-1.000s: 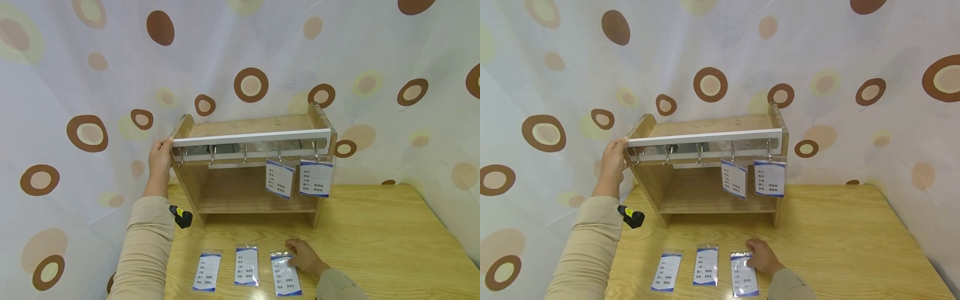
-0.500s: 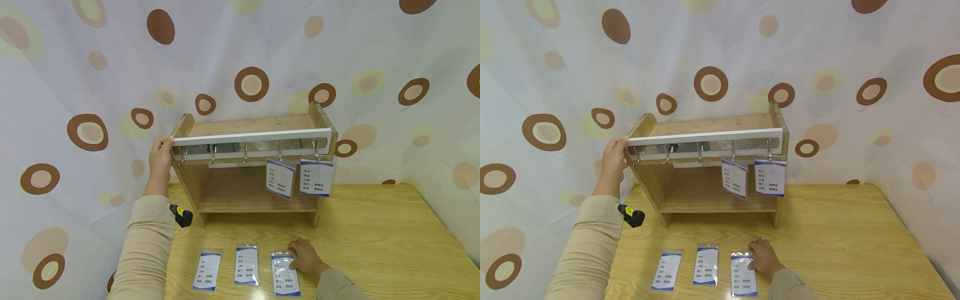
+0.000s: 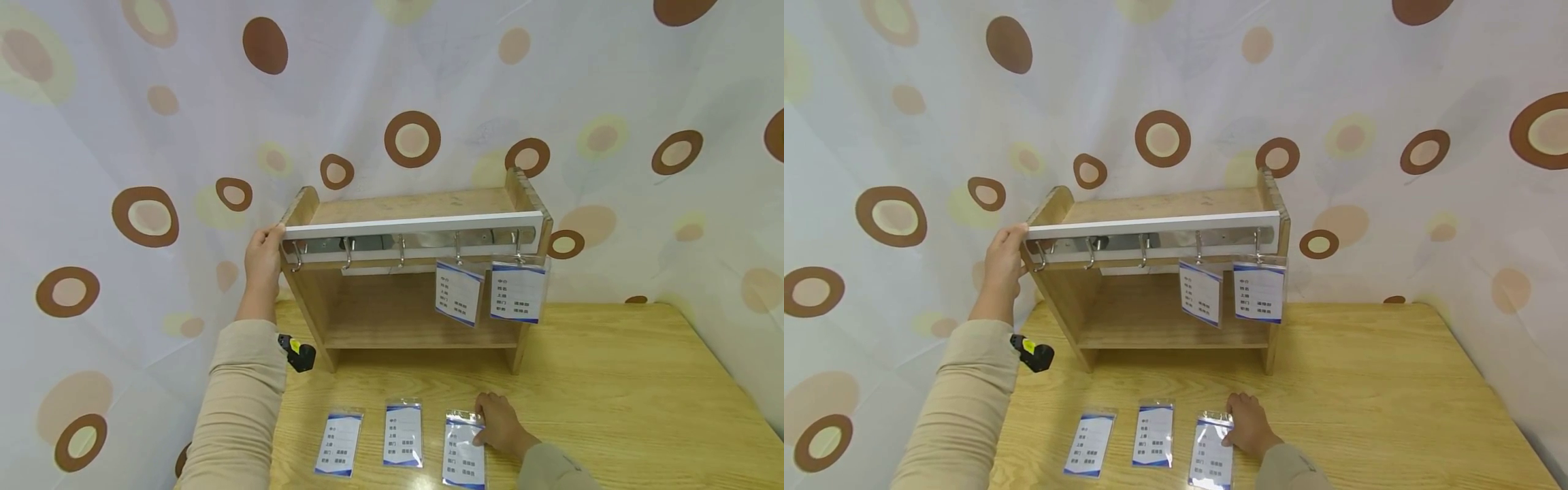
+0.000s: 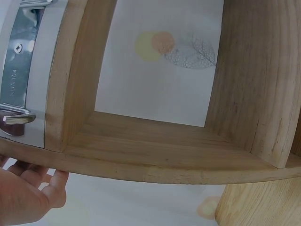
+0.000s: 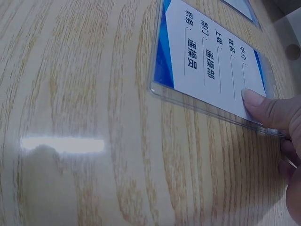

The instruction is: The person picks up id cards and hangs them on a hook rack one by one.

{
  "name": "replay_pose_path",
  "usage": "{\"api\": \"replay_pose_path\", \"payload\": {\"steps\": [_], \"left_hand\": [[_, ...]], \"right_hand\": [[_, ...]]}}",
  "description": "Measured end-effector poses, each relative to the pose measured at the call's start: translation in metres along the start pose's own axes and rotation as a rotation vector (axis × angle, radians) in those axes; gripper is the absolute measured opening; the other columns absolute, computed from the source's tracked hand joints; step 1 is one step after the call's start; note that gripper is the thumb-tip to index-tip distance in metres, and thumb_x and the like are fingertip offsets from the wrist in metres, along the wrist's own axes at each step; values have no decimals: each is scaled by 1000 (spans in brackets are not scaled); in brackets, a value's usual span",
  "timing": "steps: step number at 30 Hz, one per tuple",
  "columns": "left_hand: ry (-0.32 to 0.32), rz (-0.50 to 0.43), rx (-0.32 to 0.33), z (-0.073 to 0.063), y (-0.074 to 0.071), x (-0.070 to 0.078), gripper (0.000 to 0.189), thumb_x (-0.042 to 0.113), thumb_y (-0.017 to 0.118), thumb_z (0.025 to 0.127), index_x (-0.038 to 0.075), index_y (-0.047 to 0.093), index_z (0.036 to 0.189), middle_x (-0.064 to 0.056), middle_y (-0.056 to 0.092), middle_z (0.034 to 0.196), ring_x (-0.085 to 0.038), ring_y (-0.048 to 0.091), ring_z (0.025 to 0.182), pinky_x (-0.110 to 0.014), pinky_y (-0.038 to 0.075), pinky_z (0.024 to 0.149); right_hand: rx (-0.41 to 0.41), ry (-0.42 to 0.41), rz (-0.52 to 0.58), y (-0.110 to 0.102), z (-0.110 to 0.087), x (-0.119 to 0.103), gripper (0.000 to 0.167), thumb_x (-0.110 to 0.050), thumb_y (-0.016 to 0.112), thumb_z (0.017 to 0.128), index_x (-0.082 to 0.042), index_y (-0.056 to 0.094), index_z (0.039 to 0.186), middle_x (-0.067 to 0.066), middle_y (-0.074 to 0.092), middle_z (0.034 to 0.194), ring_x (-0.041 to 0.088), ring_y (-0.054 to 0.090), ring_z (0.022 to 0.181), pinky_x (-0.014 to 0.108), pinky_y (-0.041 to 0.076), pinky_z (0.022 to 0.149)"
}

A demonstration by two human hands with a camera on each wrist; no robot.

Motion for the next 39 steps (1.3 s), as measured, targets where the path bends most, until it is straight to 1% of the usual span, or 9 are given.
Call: {"api": "replay_pose_path", "payload": {"steps": [8, 10, 13, 17, 22, 25, 28, 33, 39], "left_hand": [[14, 22, -2, 0, 0, 3, 35, 34, 48, 87, 8, 50, 110, -3, 43, 120, -15, 35, 106, -33, 28, 89], [10, 26, 3, -1, -1, 1, 34, 33, 48, 87, 8, 50, 110, -2, 43, 119, -14, 35, 106, -33, 28, 88], [8, 24, 7, -2, -1, 0, 33, 33, 48, 87, 8, 51, 109, -2, 44, 118, -14, 35, 105, -32, 28, 87], [9, 32, 4, -2, -1, 1, 36, 34, 48, 87, 7, 50, 112, -2, 43, 121, -14, 35, 107, -32, 28, 90], [8, 34, 0, 0, 0, 2, 37, 35, 47, 87, 8, 50, 112, -2, 42, 123, -14, 34, 108, -32, 27, 90], [7, 28, 4, 1, -1, 1, 35, 35, 48, 87, 8, 50, 109, -2, 42, 122, -14, 34, 107, -33, 27, 89], [9, 26, 5, 1, -1, 1, 35, 35, 48, 87, 8, 50, 110, -2, 42, 122, -14, 34, 108, -33, 27, 90], [10, 19, -3, 0, 0, 2, 37, 34, 48, 87, 7, 49, 113, -2, 42, 122, -14, 34, 109, -33, 27, 91], [-1, 19, -6, -1, 0, 2, 38, 34, 47, 87, 8, 49, 114, -2, 41, 123, -14, 33, 109, -34, 27, 91]], "right_hand": [[18, -8, 6, -6, -4, -1, 47, -12, 81, 43, -7, 51, 79, 0, 44, 74, 19, 39, 70, 35, 35, 66], [4, -10, 46, -6, -8, -2, 45, -11, 80, 44, -6, 51, 79, 1, 43, 74, 18, 39, 70, 34, 36, 66], [-23, -17, 134, -8, -12, -4, 41, -8, 78, 51, -5, 50, 81, 3, 41, 75, 16, 38, 68, 29, 38, 62], [-4, -22, 245, -17, -10, -6, 34, 1, 72, 60, -1, 48, 83, 4, 38, 73, 15, 37, 65, 23, 36, 56], [51, 51, 317, -26, -6, -6, 31, 10, 67, 62, 2, 50, 86, 5, 42, 75, 17, 40, 70, 29, 38, 63], [59, 114, 393, -29, -4, -6, 31, 12, 64, 65, 4, 50, 91, 7, 49, 82, 20, 47, 77, 34, 41, 69], [55, 135, 451, -30, -3, -9, 31, 13, 60, 69, 5, 48, 96, 9, 53, 87, 23, 51, 80, 35, 44, 69], [48, 109, 509, -34, -3, -20, 27, 14, 54, 73, 4, 48, 97, 11, 55, 88, 23, 54, 77, 31, 46, 63], [77, 84, 515, -41, -2, -27, 28, 12, 55, 75, 4, 49, 101, 7, 48, 86, 19, 47, 81, 28, 43, 69]]}}
Point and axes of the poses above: each hand's wrist, its own z-axis towards the middle knuckle, its own y-axis out of the palm, x = y × z, the point moved 9 cm from there along z, towards the middle knuckle
